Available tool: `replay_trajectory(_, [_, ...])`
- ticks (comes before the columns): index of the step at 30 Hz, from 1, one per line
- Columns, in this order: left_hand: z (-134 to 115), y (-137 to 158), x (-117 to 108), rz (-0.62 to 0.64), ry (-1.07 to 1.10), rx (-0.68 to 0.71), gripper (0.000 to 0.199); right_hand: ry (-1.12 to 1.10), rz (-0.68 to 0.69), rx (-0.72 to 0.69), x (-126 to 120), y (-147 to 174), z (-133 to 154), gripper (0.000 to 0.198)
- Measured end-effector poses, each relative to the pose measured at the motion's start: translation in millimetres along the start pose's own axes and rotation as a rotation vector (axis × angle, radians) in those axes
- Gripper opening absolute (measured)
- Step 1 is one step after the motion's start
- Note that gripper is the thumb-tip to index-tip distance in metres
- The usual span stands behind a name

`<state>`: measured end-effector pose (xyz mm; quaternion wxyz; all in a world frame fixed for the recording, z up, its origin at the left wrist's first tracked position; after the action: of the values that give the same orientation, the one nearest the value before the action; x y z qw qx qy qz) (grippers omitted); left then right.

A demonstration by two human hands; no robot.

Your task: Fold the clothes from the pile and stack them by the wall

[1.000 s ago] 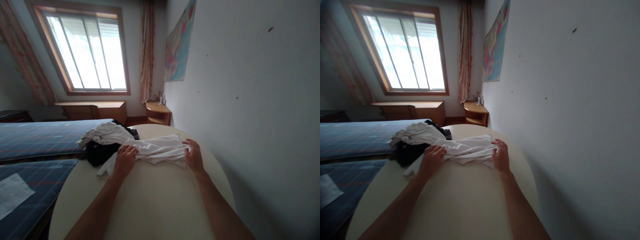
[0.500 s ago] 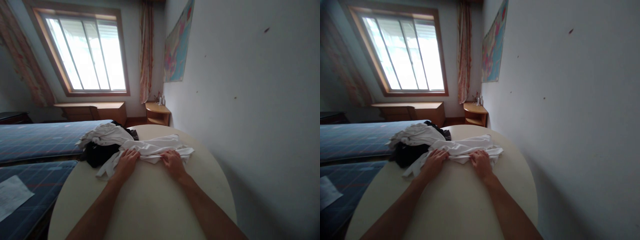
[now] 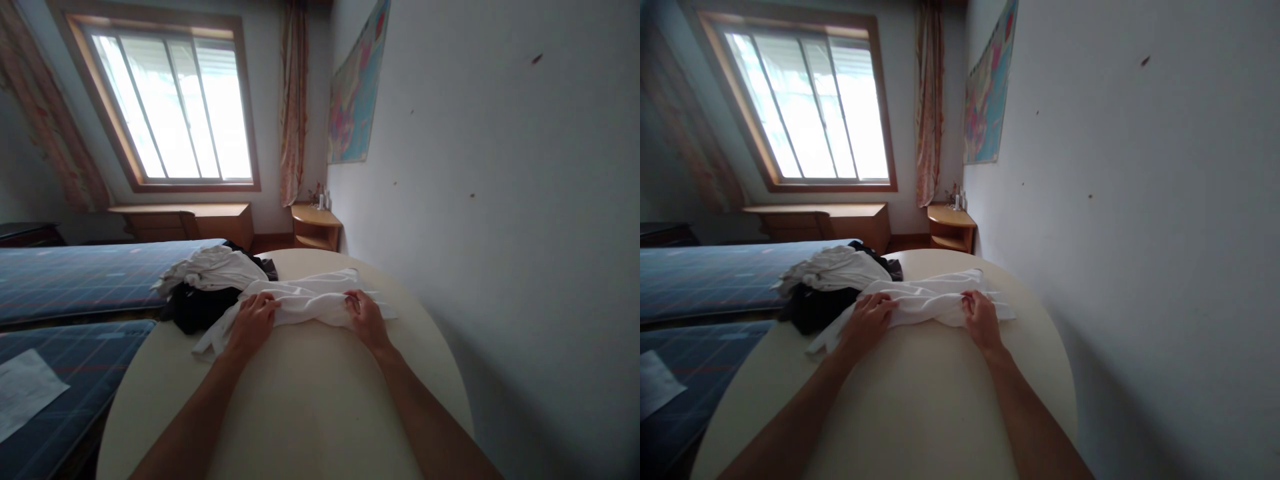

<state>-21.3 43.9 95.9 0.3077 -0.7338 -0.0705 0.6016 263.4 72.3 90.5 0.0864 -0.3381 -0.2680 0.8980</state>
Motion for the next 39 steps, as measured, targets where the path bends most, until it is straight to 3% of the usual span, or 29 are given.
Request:
replay_trajectory(3, [-13,0,-1,0.064,0.021,0.077,0.022,-0.045,-0.011,0.060,0,0,-1,0.029])
replay_trajectory(5, [-22,2,2,0.085,0.019,0.057,0.017,-0.068,-0.057,0.075,-3,1,1,0.033])
replay_trajectory(10, [-38,9,18,0.111,0.023,-0.031,0.047,-0.087,-0.172,-0.012,-11,5,18,0.036])
replay_trajectory(15, [-40,5,22,0.140,-0.027,-0.069,0.018,-0.076,-0.188,-0.096,-13,9,34,0.034])
replay_trajectory(18, [-35,2,16,0.080,-0.011,-0.090,0.020,-0.062,-0.201,-0.065,-14,7,29,0.036])
replay_trajectory(23, [-28,-2,-4,-0.137,0.109,-0.163,0.026,-0.031,-0.159,0.001,-17,2,14,0.040])
replay_trajectory(25, [-28,-4,-15,-0.124,0.185,-0.190,0.027,-0.026,-0.100,-0.005,-18,1,12,0.039])
replay_trajectory(27, [-31,-7,-27,-0.014,0.275,-0.217,0.026,-0.013,-0.032,-0.024,-21,-1,15,0.038])
replay_trajectory(31, [-42,-7,-48,0.355,0.471,-0.176,0.028,0.003,0.180,-0.017,-31,1,32,0.033])
replay_trajectory(34, [-52,8,-63,0.630,0.554,-0.121,0.035,0.029,0.445,-0.027,-42,17,53,0.027])
replay_trajectory(39, [-59,46,-85,1.108,0.562,-0.005,0.030,0.063,0.913,-0.060,-69,73,90,0.021])
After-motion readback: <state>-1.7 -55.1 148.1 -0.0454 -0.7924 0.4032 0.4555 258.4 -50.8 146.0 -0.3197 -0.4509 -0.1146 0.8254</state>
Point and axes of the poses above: each hand's wrist, its own y-axis away from the middle knuckle, its own x-axis out of the palm, z = x × y, the point moved 2 cm from there along -y, towards the middle knuckle, and after that the axes turned 3 degrees about z, right-handed, at the moved point
